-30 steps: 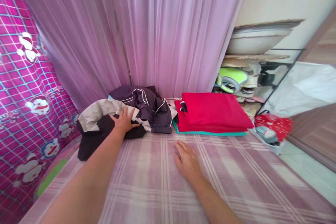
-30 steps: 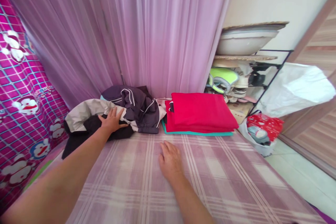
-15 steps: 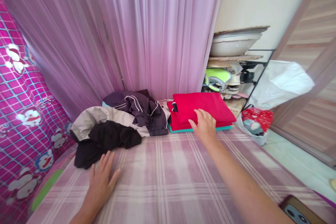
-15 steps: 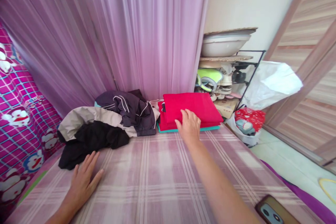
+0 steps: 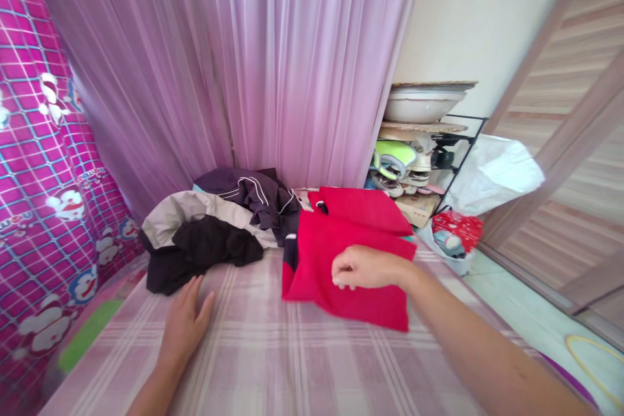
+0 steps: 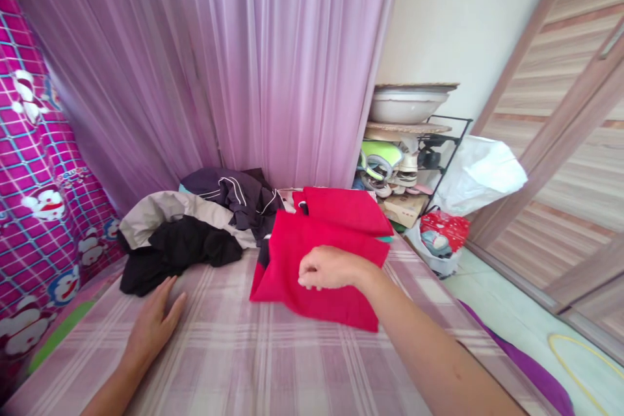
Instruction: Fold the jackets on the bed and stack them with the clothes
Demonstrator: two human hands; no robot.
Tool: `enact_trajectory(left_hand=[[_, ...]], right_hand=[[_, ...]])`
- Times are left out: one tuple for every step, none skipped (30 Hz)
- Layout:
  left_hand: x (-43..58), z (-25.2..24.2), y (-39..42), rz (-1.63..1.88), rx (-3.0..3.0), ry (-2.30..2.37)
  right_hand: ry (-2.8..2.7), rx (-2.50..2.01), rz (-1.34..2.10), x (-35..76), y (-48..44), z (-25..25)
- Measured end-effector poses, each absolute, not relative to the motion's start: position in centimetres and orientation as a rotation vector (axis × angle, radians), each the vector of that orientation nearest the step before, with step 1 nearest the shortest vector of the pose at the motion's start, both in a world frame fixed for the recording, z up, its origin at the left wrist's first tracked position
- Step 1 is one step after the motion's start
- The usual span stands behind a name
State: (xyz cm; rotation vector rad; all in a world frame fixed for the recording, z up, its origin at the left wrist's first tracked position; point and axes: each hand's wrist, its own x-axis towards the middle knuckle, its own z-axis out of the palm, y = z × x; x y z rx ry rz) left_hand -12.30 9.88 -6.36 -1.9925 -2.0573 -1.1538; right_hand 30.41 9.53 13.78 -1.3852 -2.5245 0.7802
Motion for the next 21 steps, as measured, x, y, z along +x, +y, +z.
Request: enact_trajectory(left_hand=[[-12.1, -6.2, 9.8, -1.146, -1.989, -2.067], [-12.0, -6.0, 9.7, -1.14, -1.987, -2.073], [-11.8, -5.8, 9.6, -1.134, -1.989, -2.078], [-11.7, -5.6, 9.5, -1.129, -1.993, -2.082], [-11.6, -5.4, 9.5, -1.123, -1.998, -2.087], [-11.5, -5.3, 9.4, -1.115, -2.003, -2.092], [-11.4, -5.2, 9.4, -1.106, -2.006, -2.098], [-11.4, -5.1, 9.4, -1.096, -2.01, -2.103], [-11.4, -5.0, 9.4, -1.088, -2.013, -2.107], [-11.4, -5.0, 9.4, -1.08, -2.015, -2.112], [-11.3, -4.9, 9.4, -1.073, -2.017, -2.117], [-11.3, -4.9, 9.5, -1.066, -2.018, -2.124], [-11.3, -4.9, 9.5, -1.057, -2.018, -2.133], [-11.2, -4.9, 9.5, -1.049, -2.018, -2.143], [-11.2, -4.8, 9.5, -1.04, -2.017, -2.153], [-11.1, -4.8, 9.5, -1.033, -2.014, -2.162], [-11.1, -4.7, 9.5, -1.028, -2.009, -2.169], [-11.0, -4.6, 9.4, -1.027, -2.005, -2.175], [-11.0, -4.5, 9.4, -1.029, -2.003, -2.18], [-11.0, -4.5, 9.3, -1.033, -2.003, -2.184], [-11.0, -4.5, 9.3, -1.037, -2.003, -2.187]], right_hand=[[-2.534, -1.408, 0.776, 30.2, 8.9, 13.4], [-2.488, -1.473, 0.679, 30.2, 8.6, 12.9], [-2.394, -1.554, 0.523, 30.3, 8.5, 12.3], [-2.292, -1.623, 0.372, 30.5, 8.5, 11.5], [-2.217, -1.675, 0.269, 30.9, 8.7, 10.6], [-2.178, -1.714, 0.211, 31.2, 9.0, 9.6], [-2.175, -1.742, 0.178, 31.5, 9.3, 8.6], [-2.194, -1.764, 0.158, 31.8, 9.7, 7.6], [-2.223, -1.787, 0.153, 32.1, 10.0, 6.8], [-2.254, -1.812, 0.16, 32.2, 10.3, 6.1], [-2.287, -1.832, 0.17, 32.2, 10.6, 5.7], [-2.322, -1.844, 0.176, 32.1, 10.8, 5.6], [-2.349, -1.845, 0.166, 32.0, 11.0, 5.9], [-2.363, -1.834, 0.132, 31.7, 11.2, 6.6], [-2.357, -1.807, 0.075, 31.5, 11.1, 7.6], [-2.342, -1.774, 0.028, 31.3, 11.0, 8.7], [-2.34, -1.739, 0.034, 31.2, 10.7, 10.0], [-2.364, -1.7, 0.119, 31.1, 10.3, 11.4], [-2.424, -1.654, 0.304, 31.2, 9.9, 12.6], [-2.487, -1.603, 0.569, 31.3, 9.5, 13.7], [-2.526, -1.55, 0.881, 31.6, 9.1, 14.5]])
